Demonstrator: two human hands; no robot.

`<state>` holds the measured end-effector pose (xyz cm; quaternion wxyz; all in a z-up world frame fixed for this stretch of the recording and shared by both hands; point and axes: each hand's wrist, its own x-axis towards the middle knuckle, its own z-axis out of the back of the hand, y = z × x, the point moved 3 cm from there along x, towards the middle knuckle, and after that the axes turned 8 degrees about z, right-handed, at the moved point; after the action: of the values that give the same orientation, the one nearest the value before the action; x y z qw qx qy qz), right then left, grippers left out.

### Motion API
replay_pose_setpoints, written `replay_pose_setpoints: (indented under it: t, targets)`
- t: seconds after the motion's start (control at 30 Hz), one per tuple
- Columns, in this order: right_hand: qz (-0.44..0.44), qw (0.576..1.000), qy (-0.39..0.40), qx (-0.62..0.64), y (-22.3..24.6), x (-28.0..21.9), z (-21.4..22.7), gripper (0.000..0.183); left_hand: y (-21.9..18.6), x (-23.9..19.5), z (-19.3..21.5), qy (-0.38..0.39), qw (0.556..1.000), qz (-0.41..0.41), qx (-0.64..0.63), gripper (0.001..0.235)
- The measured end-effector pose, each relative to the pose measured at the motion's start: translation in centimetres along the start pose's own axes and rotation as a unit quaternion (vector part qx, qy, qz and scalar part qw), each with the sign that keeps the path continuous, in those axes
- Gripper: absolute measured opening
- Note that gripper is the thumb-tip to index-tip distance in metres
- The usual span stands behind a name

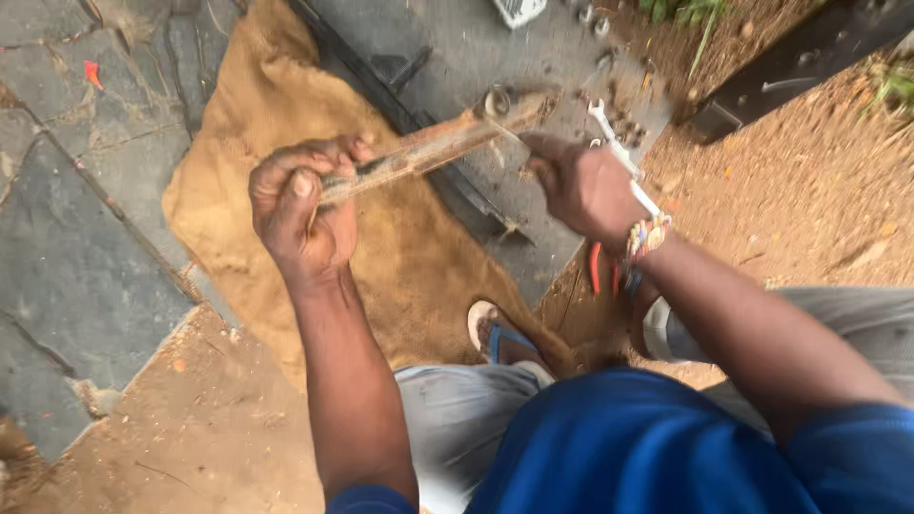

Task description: The person scrubs a long, rusty metal bar with a small brush, removing rust and debris. They then place the bar on the ground and pick up a metal hinge, continuing to clean it with the brush.

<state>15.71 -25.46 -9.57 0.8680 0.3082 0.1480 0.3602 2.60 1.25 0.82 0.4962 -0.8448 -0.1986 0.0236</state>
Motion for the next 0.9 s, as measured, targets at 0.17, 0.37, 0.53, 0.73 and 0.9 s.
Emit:
replay_pose_setpoints:
  t: [0.17, 0.37, 0.53, 0.73, 0.9]
  targets:
    - [0.076, 0.994, -0.077, 0.018, 1.5, 2.3, 2.6, 0.036, 0.9, 2.1, 1.9, -0.034, 0.999, -0.023, -0.018, 0.022]
    - [-0.053, 0.998, -0.024, -0.038, -5.6, 3.5, -0.1, 0.035, 0.3, 2.0, 2.1, 0.042, 0.999, -0.011, 0.007, 0.02]
    - [-0.089, 0.994, -0.068, 0.003, -12.3, 2.8, -4.4, 0.036, -2.3, 0.0, 1.7, -0.04, 0.991, 0.094, 0.085, 0.033]
    - [-0.122, 0.988, -0.088, 0.034, -15.6, 3.6, -5.2, 0.045, -2.6, 0.6, 1.8, -0.124, 0.974, 0.041, 0.186, 0.014]
    - [-0.15, 0.987, -0.052, 0.039, -16.4, 5.4, -4.4, 0.046, -2.7, 0.8, 1.6, -0.109, 0.938, -0.035, 0.327, 0.007]
